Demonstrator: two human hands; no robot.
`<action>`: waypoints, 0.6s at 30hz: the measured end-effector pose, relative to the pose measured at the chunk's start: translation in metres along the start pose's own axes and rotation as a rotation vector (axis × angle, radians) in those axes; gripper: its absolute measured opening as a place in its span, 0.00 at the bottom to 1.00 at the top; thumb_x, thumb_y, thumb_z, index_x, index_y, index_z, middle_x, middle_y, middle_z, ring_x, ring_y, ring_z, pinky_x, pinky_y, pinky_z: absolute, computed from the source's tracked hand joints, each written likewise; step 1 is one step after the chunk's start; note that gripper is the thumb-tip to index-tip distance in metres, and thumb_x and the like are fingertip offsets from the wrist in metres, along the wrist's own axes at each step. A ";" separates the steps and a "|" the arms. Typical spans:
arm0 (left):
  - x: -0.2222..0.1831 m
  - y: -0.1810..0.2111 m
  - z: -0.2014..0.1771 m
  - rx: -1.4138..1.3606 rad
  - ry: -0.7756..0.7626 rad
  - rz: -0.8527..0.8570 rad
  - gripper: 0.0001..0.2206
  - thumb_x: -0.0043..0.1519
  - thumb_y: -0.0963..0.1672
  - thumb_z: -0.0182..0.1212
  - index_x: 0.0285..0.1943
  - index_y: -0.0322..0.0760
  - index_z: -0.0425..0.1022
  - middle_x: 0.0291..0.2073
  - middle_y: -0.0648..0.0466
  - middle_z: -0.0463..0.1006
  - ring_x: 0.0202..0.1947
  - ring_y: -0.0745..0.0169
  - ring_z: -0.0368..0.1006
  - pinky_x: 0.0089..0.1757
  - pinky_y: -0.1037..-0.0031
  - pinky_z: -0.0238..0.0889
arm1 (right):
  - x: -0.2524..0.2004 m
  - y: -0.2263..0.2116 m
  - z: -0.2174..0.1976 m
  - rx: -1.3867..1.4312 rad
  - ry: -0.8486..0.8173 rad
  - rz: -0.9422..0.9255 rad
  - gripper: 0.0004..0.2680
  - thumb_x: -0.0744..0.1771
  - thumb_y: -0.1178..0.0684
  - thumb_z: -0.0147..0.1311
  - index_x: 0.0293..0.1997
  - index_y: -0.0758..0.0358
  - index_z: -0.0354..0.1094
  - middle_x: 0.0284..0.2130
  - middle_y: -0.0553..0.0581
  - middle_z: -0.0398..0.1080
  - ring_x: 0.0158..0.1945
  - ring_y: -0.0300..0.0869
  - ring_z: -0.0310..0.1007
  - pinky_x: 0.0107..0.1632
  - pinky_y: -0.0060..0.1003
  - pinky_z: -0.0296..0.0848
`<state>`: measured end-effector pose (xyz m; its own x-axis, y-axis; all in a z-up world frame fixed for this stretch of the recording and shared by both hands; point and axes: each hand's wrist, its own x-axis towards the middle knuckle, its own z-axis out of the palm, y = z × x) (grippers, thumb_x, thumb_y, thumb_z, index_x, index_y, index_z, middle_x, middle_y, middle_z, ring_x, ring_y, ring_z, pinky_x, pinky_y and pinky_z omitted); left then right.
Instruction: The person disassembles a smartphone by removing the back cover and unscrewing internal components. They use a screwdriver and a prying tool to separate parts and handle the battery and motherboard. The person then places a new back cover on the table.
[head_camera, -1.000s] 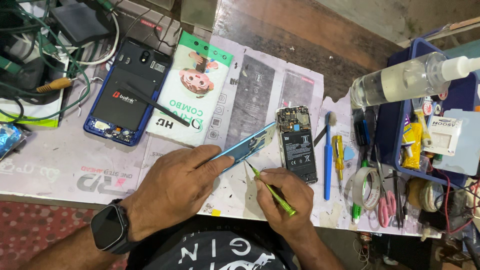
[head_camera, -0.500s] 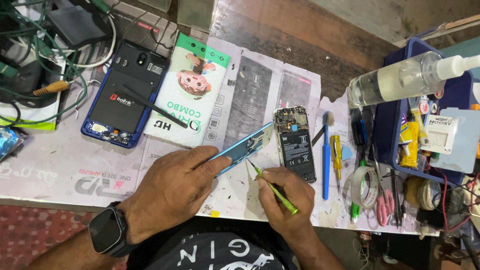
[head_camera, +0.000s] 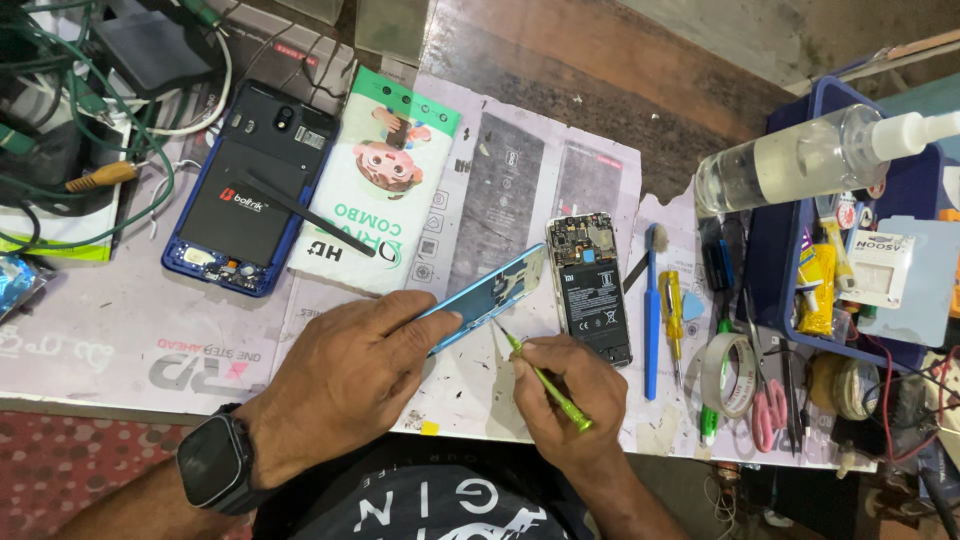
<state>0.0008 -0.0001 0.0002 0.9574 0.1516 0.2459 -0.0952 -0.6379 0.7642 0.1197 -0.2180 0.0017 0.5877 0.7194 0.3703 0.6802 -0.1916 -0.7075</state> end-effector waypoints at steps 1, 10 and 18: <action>0.000 0.000 0.000 0.002 0.004 0.003 0.18 0.53 0.38 0.65 0.54 0.34 0.76 0.48 0.46 0.77 0.35 0.45 0.76 0.35 0.60 0.70 | 0.000 0.000 0.000 0.007 -0.002 -0.014 0.06 0.65 0.65 0.60 0.42 0.70 0.68 0.35 0.64 0.76 0.36 0.44 0.81 0.38 0.33 0.78; 0.000 0.000 -0.001 0.005 0.013 0.015 0.19 0.53 0.38 0.66 0.54 0.35 0.76 0.48 0.46 0.78 0.35 0.45 0.76 0.35 0.60 0.70 | 0.002 -0.002 0.000 0.023 -0.027 -0.020 0.07 0.64 0.66 0.60 0.42 0.70 0.68 0.35 0.64 0.76 0.37 0.44 0.80 0.39 0.33 0.77; -0.001 0.000 -0.001 0.010 0.018 0.020 0.18 0.52 0.38 0.65 0.54 0.35 0.76 0.48 0.46 0.78 0.35 0.45 0.76 0.35 0.60 0.70 | 0.004 -0.005 0.001 0.015 -0.016 0.038 0.06 0.64 0.66 0.60 0.42 0.70 0.69 0.35 0.63 0.77 0.33 0.43 0.80 0.36 0.32 0.77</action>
<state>-0.0001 0.0001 0.0007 0.9501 0.1526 0.2720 -0.1114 -0.6486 0.7530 0.1186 -0.2134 0.0062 0.6058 0.7225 0.3330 0.6507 -0.2091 -0.7300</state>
